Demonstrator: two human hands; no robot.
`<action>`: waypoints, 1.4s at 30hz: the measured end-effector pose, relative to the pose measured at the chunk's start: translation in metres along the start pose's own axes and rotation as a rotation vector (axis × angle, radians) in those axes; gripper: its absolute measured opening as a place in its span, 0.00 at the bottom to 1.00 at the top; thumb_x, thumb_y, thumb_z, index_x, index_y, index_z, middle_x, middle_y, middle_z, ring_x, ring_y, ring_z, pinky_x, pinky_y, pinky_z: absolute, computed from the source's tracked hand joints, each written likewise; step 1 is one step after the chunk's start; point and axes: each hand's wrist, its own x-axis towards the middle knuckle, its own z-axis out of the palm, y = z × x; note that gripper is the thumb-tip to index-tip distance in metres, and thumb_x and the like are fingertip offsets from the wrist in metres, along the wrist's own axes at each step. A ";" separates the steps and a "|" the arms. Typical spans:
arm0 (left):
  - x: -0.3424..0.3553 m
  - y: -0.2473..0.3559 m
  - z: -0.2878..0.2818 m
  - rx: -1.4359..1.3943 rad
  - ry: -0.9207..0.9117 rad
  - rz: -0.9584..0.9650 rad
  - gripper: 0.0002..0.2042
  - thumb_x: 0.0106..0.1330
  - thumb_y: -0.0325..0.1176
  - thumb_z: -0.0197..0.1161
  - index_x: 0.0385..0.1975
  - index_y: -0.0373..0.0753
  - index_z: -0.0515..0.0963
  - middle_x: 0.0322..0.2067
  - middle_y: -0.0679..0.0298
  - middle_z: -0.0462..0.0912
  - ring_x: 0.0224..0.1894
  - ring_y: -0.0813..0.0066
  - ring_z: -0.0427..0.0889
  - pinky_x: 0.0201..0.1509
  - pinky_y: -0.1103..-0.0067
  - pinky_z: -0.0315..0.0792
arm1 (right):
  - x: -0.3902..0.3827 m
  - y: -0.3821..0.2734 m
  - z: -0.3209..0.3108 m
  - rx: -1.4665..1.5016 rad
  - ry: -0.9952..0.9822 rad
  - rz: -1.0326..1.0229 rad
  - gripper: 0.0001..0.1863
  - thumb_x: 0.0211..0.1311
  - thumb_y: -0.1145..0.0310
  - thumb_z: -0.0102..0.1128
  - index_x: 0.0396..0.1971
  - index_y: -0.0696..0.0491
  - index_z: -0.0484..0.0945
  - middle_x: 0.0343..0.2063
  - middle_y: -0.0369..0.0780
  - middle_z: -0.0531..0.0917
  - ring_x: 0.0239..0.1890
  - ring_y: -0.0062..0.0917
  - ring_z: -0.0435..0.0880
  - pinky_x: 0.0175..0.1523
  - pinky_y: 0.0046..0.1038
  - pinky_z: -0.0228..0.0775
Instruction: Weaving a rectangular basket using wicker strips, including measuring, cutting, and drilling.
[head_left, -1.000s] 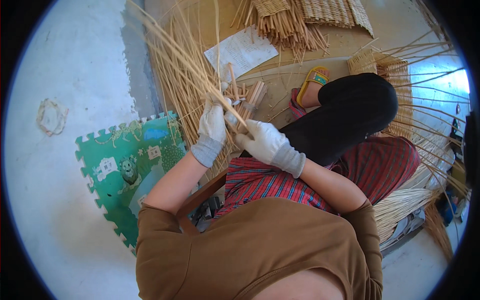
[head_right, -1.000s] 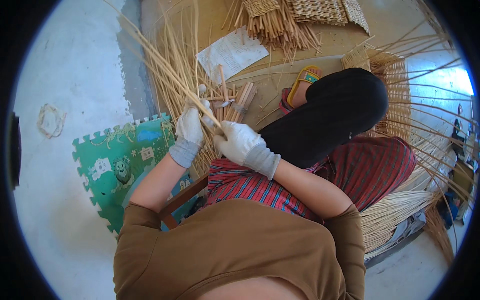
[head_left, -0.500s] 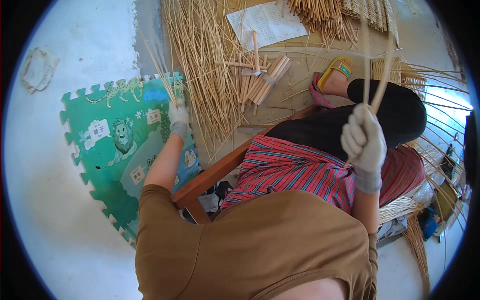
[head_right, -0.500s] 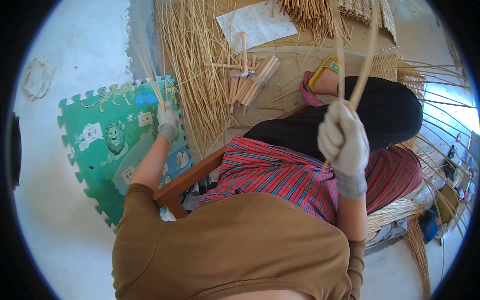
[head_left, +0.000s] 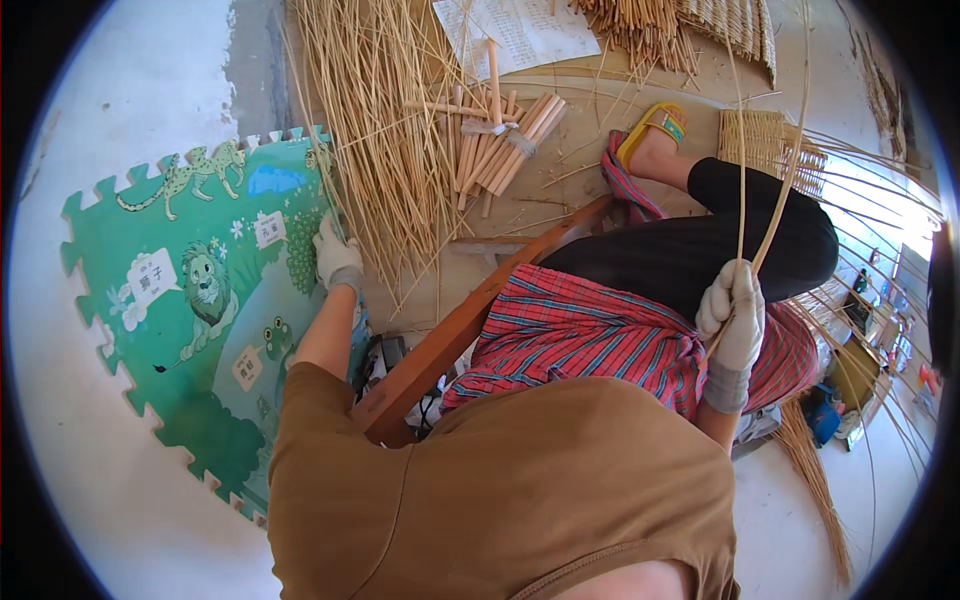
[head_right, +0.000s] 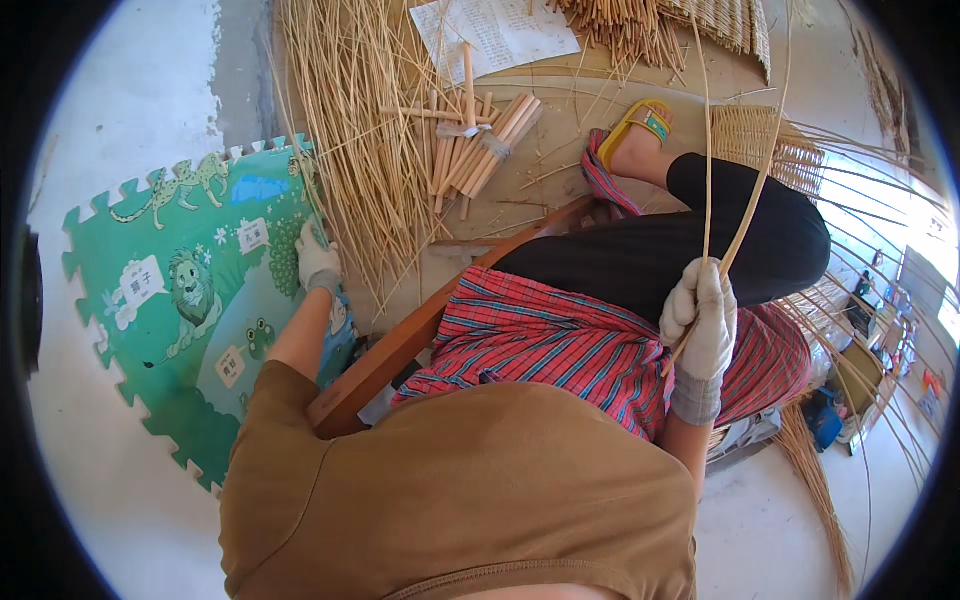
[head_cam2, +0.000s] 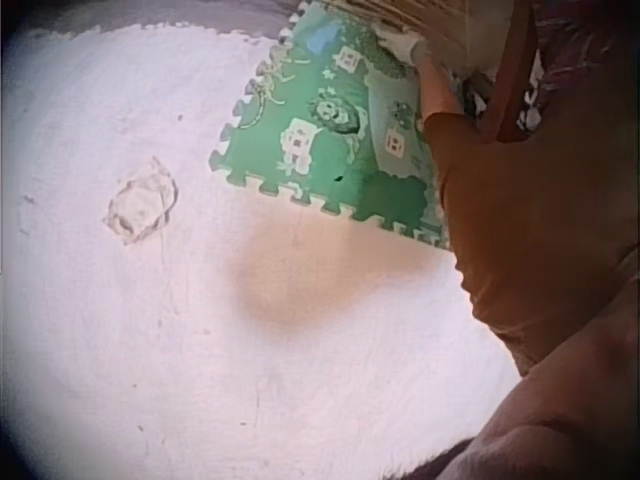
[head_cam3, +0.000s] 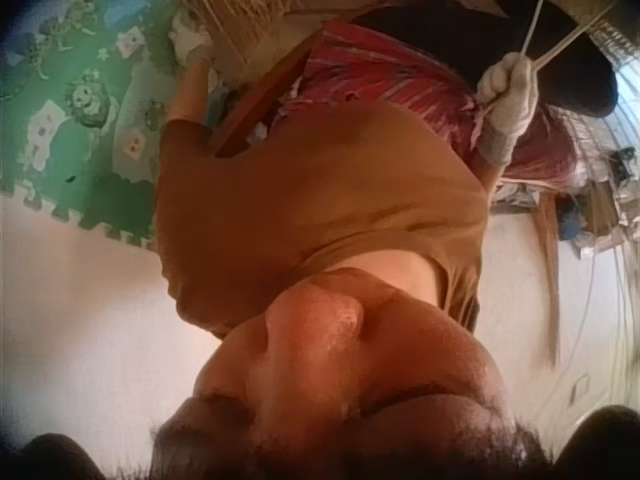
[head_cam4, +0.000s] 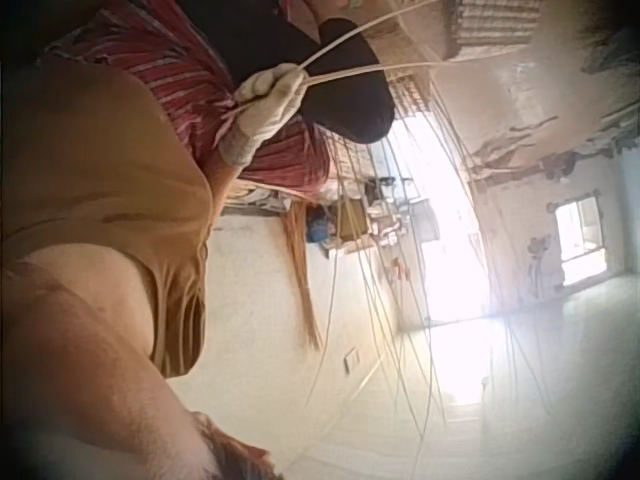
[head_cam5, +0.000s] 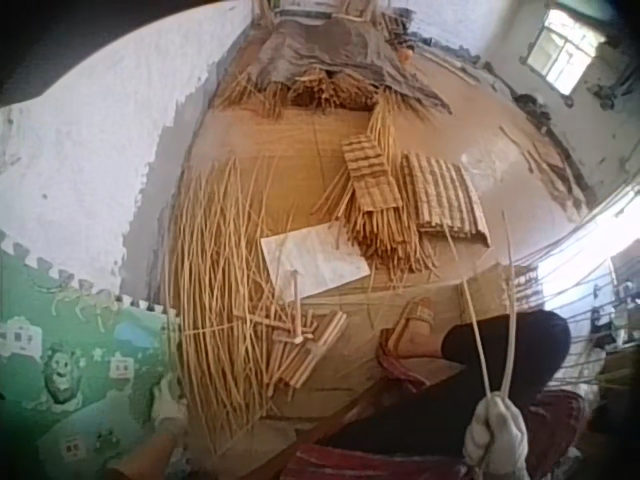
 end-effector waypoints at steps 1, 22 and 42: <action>-0.001 -0.002 -0.006 0.059 -0.048 0.057 0.22 0.63 0.35 0.63 0.57 0.51 0.69 0.49 0.52 0.75 0.50 0.49 0.78 0.53 0.60 0.73 | 0.000 0.002 0.001 -0.011 -0.009 -0.011 0.16 0.78 0.57 0.40 0.31 0.52 0.67 0.12 0.29 0.60 0.10 0.13 0.58 0.14 0.17 0.51; 0.063 -0.007 0.021 -0.954 -0.386 -0.123 0.12 0.68 0.21 0.53 0.50 0.30 0.72 0.29 0.58 0.78 0.22 0.72 0.77 0.23 0.75 0.75 | -0.002 0.006 0.004 -0.100 0.005 -0.049 0.16 0.78 0.59 0.41 0.32 0.53 0.69 0.12 0.29 0.62 0.10 0.12 0.60 0.13 0.17 0.53; 0.050 0.138 -0.149 -1.473 -1.074 0.356 0.04 0.71 0.30 0.58 0.42 0.45 0.73 0.33 0.67 0.78 0.32 0.79 0.80 0.37 0.77 0.80 | -0.011 -0.004 -0.011 -0.090 -0.194 -0.115 0.15 0.77 0.62 0.39 0.37 0.58 0.70 0.13 0.34 0.70 0.11 0.16 0.67 0.16 0.19 0.58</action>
